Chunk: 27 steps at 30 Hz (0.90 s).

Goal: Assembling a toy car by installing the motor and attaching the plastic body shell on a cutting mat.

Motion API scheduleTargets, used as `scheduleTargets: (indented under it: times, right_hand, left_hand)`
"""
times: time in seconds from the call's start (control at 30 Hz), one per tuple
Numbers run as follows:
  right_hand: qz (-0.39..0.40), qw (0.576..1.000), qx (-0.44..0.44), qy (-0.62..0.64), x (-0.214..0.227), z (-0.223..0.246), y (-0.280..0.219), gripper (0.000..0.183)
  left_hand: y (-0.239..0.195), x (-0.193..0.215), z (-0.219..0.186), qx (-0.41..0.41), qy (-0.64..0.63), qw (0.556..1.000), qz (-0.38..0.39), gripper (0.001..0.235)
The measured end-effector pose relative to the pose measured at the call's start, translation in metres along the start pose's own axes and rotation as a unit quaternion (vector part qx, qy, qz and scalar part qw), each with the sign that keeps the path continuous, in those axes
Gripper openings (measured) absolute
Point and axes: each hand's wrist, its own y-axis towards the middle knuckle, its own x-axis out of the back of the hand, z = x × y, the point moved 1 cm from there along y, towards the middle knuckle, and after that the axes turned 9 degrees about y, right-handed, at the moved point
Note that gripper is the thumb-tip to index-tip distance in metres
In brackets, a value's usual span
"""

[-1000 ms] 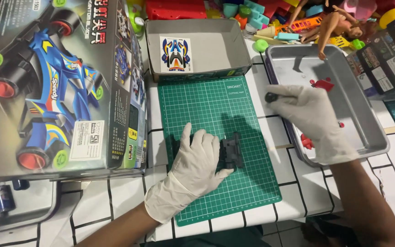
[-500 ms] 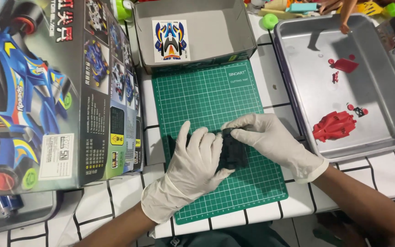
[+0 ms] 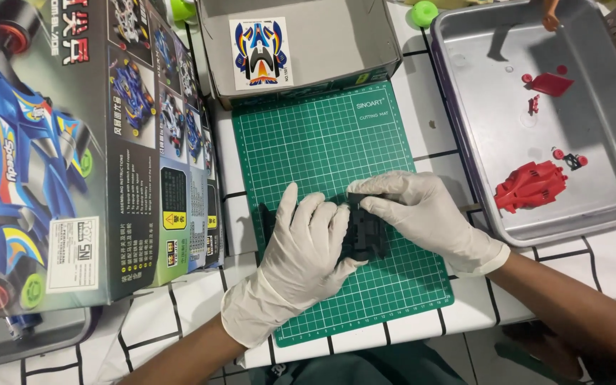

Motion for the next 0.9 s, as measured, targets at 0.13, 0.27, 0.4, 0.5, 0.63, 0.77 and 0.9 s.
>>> scheduleTargets:
  times: [0.13,0.27,0.4,0.5,0.63,0.77,0.9]
  right_hand:
    - [-0.001,0.996,0.013,0.085,0.003,-0.012,0.000,0.020]
    - [0.004,1.000,-0.007,0.009,-0.003,-0.004,0.005,0.019]
    - [-0.065,0.997,-0.035,0.031,-0.008,-0.006,0.004,0.022]
    - [-0.079,0.997,-0.002,0.023,-0.011,-0.012,-0.001,0.020]
    - [-0.080,0.997,0.013,0.007,-0.016,-0.008,-0.001,0.019]
    - [-0.052,0.992,0.085,-0.077,-0.013,-0.003,0.000,0.017]
    - [-0.041,0.999,0.023,0.009,-0.010,-0.010,0.004,0.019]
  left_hand:
    - [0.000,0.002,0.001,0.006,0.000,1.000,-0.009,0.071]
    - [-0.005,-0.003,0.001,-0.005,-0.021,1.000,-0.010,0.077]
    - [-0.005,-0.005,0.001,-0.015,-0.025,0.999,-0.019,0.083]
    - [-0.007,-0.006,0.002,-0.014,-0.027,0.999,-0.023,0.080]
    - [-0.009,-0.005,0.003,-0.012,-0.013,1.000,-0.022,0.086]
    - [-0.008,0.002,0.004,-0.008,-0.022,0.999,-0.021,0.082]
    - [-0.008,-0.003,0.001,-0.020,-0.009,0.999,-0.038,0.079]
